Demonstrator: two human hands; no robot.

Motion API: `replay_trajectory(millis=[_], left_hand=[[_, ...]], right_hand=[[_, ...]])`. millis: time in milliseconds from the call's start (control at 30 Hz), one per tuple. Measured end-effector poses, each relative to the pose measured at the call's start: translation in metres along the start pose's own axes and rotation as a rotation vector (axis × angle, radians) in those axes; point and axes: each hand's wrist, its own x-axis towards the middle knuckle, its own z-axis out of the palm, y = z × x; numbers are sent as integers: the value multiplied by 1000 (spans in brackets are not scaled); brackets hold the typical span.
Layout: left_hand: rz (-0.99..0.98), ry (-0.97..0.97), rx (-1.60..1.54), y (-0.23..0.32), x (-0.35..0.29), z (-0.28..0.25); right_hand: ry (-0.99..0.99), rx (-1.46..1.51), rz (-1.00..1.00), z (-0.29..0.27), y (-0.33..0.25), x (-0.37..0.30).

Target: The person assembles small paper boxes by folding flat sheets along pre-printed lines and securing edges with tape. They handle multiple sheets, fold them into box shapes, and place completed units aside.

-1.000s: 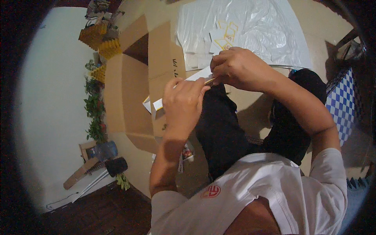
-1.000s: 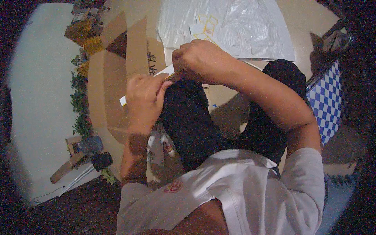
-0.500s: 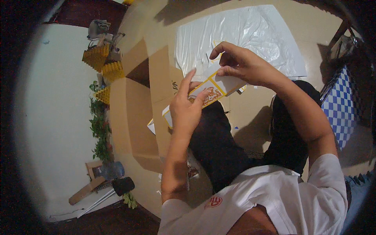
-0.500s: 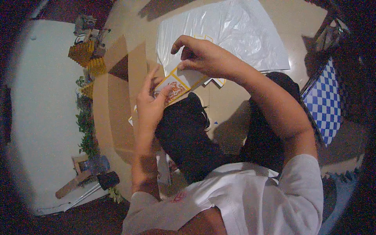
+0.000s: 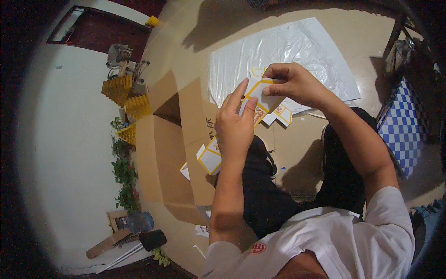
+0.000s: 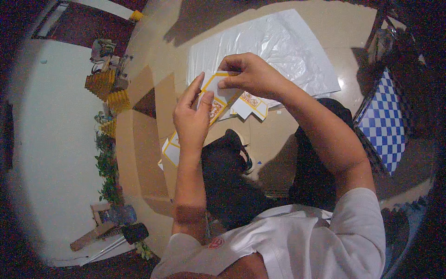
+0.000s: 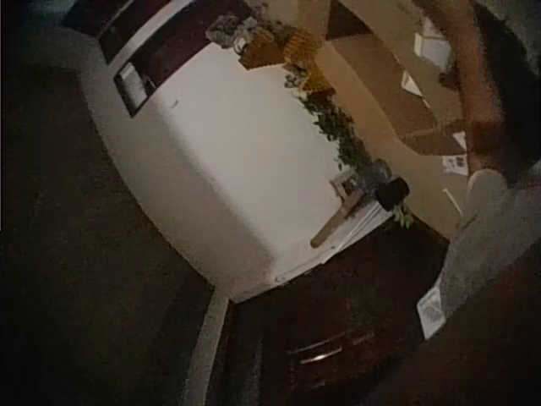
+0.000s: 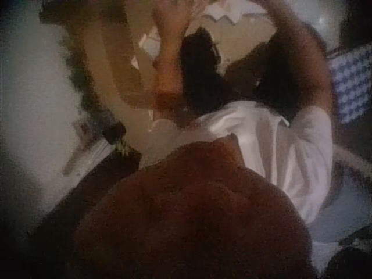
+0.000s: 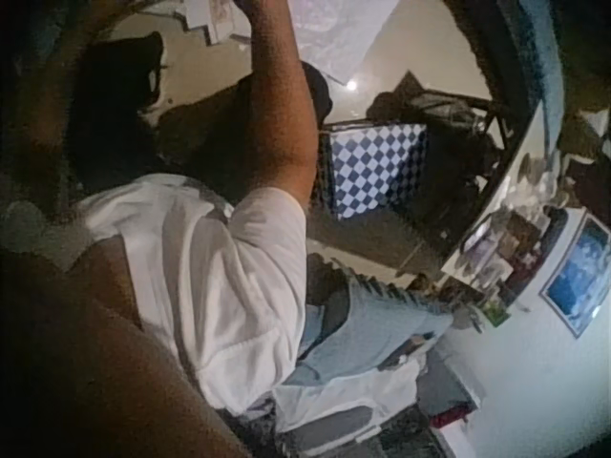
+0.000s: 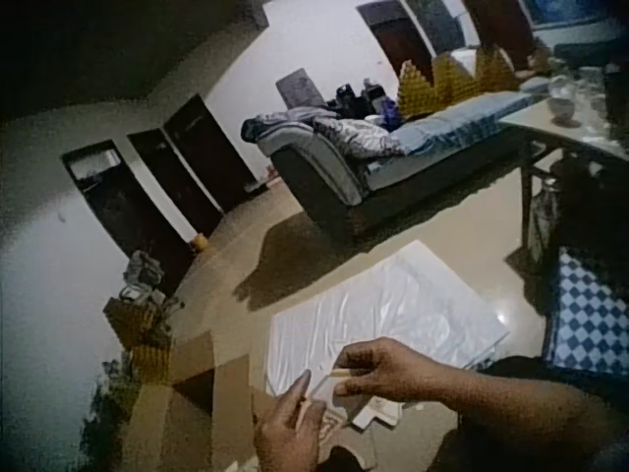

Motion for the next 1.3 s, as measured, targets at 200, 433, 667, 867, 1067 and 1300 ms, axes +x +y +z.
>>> replay_trajectory(millis=[200,433,667,867,1067,1300], left_hand=[[52,80,-70,-10,13,21],[-270,-9,-402,8,25,22],[-278,-193,-830,-6,32,24],[-323,-236,-1000,-9,36,16],[-293,-156,-1057,-14,34,18],[-236,-2,-996,-9,29,23]], right_hand=[[64,8,-46,-1,-9,2],[168,3,-118,-16,-13,8],[135,0,-102,-15,-8,9],[153,-20,-171,-5,-13,9],[92,-178,-125,-5,-24,6],[95,-217,-226,-8,-19,2]])
